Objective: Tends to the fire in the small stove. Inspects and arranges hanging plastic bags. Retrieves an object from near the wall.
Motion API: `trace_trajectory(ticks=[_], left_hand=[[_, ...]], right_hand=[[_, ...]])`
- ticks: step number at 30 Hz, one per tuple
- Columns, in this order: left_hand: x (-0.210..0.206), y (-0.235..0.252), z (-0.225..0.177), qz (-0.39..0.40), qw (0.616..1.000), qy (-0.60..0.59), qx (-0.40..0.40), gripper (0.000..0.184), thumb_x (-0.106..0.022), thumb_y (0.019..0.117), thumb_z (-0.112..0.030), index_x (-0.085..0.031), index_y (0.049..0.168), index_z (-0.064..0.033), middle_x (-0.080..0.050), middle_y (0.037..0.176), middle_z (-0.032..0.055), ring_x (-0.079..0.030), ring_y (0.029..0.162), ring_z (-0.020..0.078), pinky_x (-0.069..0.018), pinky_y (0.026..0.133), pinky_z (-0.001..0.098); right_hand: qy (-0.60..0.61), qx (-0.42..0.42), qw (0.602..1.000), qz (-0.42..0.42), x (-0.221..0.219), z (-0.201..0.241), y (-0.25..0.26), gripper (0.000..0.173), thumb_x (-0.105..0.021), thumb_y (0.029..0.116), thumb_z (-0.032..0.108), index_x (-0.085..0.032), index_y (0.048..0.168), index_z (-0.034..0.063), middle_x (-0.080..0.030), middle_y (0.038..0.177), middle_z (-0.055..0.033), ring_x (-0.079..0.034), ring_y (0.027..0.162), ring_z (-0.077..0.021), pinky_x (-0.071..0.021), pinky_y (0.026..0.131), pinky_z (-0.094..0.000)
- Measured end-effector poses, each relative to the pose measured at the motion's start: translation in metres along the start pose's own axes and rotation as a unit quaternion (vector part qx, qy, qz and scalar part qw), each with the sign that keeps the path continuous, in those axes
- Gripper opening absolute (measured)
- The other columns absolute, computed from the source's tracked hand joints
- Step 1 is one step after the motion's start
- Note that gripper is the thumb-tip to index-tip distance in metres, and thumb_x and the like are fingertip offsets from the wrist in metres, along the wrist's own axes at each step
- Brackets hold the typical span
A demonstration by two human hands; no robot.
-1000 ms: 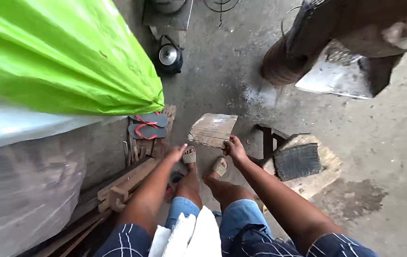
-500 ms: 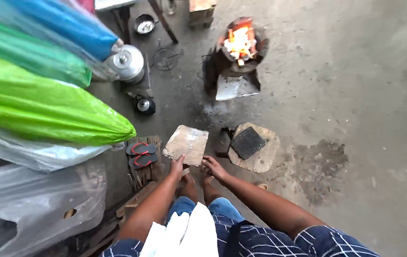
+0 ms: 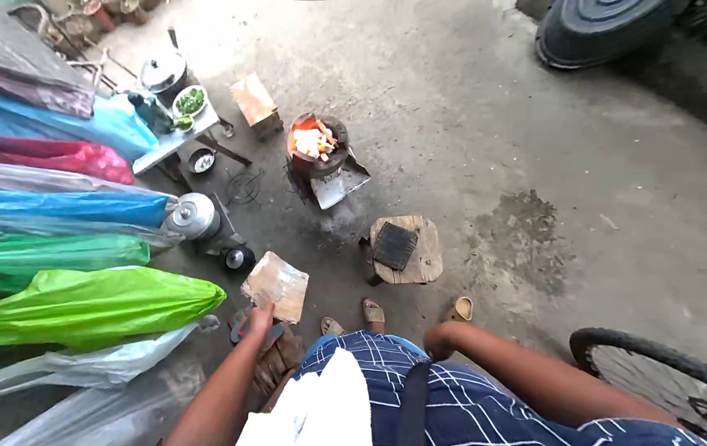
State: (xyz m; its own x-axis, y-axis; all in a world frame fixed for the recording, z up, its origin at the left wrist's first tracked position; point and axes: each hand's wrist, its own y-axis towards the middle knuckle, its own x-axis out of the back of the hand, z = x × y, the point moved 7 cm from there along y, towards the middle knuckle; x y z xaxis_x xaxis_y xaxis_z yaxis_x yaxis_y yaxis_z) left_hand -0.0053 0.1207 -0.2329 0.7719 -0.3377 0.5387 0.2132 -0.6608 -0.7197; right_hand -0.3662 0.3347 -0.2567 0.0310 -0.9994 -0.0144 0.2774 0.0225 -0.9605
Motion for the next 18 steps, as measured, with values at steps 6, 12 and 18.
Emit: trace_trajectory(ticks=[6, 12, 18], left_hand=[[0.012, -0.007, -0.003, -0.006, 0.999, -0.034, -0.031, 0.043, -0.055, 0.1071, -0.026, -0.057, 0.128, 0.0119, -0.065, 0.121, 0.0284, -0.067, 0.111, 0.0341, -0.053, 0.098, 0.0495], [0.017, -0.01, -0.001, 0.001, 0.996, -0.084, -0.04, 0.044, -0.056, 0.1072, -0.027, -0.056, 0.128, 0.0125, -0.066, 0.119, 0.0278, -0.068, 0.106, 0.0314, -0.0548, 0.096, 0.0462], [0.027, -0.012, -0.001, 0.012, 0.995, -0.079, -0.061, 0.042, -0.056, 0.1071, -0.026, -0.057, 0.125, 0.0119, -0.066, 0.116, 0.0262, -0.069, 0.102, 0.0282, -0.0561, 0.092, 0.0437]], right_hand=[[0.152, -0.093, 0.984, -0.012, -0.031, 0.002, -0.054, 0.046, -0.048, 0.1092, 0.03, -0.061, 0.132, -0.0078, -0.058, 0.139, -0.0311, -0.054, 0.133, -0.046, -0.0401, 0.107, -0.0668], [0.204, -0.119, 0.97, -0.05, -0.05, 0.051, -0.151, 0.041, -0.046, 0.1112, 0.017, -0.054, 0.138, -0.0126, -0.053, 0.146, -0.0329, -0.048, 0.141, -0.0457, -0.0352, 0.116, -0.0597], [0.444, -0.12, 0.876, -0.144, -0.101, 0.048, -0.15, 0.039, -0.044, 0.1112, 0.008, -0.05, 0.137, -0.0202, -0.05, 0.145, -0.0389, -0.048, 0.142, -0.0428, -0.0334, 0.119, -0.0444]])
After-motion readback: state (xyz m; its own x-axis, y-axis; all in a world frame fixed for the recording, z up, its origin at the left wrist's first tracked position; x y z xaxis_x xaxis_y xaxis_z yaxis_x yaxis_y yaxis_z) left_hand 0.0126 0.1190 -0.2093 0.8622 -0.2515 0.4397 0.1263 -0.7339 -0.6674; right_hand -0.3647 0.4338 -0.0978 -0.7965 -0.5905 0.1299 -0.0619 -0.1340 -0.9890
